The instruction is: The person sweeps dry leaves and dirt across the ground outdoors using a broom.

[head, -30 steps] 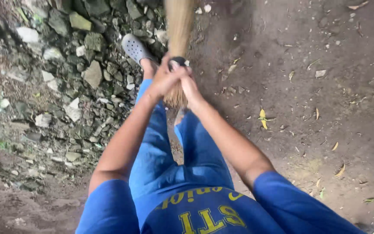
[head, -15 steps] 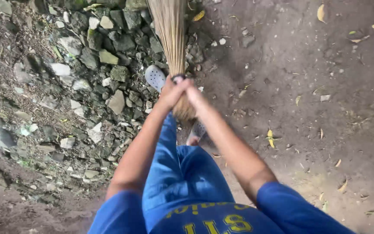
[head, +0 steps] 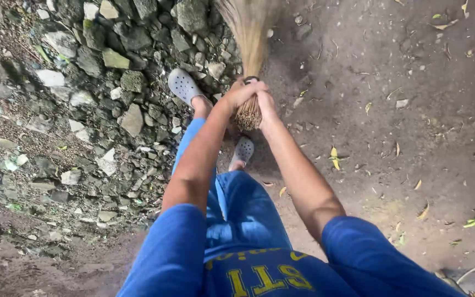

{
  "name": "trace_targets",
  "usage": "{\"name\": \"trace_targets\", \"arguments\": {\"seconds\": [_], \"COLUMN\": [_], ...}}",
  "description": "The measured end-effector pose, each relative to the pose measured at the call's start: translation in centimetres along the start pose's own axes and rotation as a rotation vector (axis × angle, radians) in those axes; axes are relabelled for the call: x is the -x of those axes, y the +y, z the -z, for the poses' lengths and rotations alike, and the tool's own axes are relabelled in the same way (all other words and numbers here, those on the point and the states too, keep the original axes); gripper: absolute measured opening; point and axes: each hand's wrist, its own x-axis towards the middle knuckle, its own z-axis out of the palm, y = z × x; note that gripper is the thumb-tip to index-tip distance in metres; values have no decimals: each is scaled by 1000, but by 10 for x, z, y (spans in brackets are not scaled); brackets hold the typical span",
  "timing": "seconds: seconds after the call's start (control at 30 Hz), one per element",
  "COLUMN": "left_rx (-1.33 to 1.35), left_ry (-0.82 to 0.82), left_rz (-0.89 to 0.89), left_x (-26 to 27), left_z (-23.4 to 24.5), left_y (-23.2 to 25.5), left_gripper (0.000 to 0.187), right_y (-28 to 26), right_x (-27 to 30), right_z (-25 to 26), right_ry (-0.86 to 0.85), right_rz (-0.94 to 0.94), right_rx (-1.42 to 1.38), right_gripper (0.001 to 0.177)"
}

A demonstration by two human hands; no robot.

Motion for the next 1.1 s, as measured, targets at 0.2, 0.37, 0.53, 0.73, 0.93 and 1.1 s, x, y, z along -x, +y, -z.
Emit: {"name": "trace_targets", "arguments": {"seconds": [0.2, 0.37, 0.53, 0.73, 0.93, 1.1], "left_rx": [-20, 173, -55, 50, 246, 208], "left_ry": [-159, 26, -72, 452, 484, 378], "left_rz": [-70, -40, -330, -354, -236, -281], "left_x": [45, 12, 106, 191, 170, 232], "left_z": [-16, -17, 57, 125, 189, 162], "left_y": [21, -10, 29, 65, 103, 128], "left_gripper": [73, 76, 72, 82, 72, 73], "right_y": [-20, -22, 35, 73, 51, 99], "right_x": [75, 21, 65, 47, 58, 55], "right_z": [-28, -5, -88, -190, -258, -226], "right_ry": [78, 21, 10, -543, -533, -398], "right_rz": [103, -12, 582, 307, 279, 280], "right_rx": [-51, 104, 394, 300, 328, 353], "right_gripper": [39, 39, 39, 34, 33, 44]}}
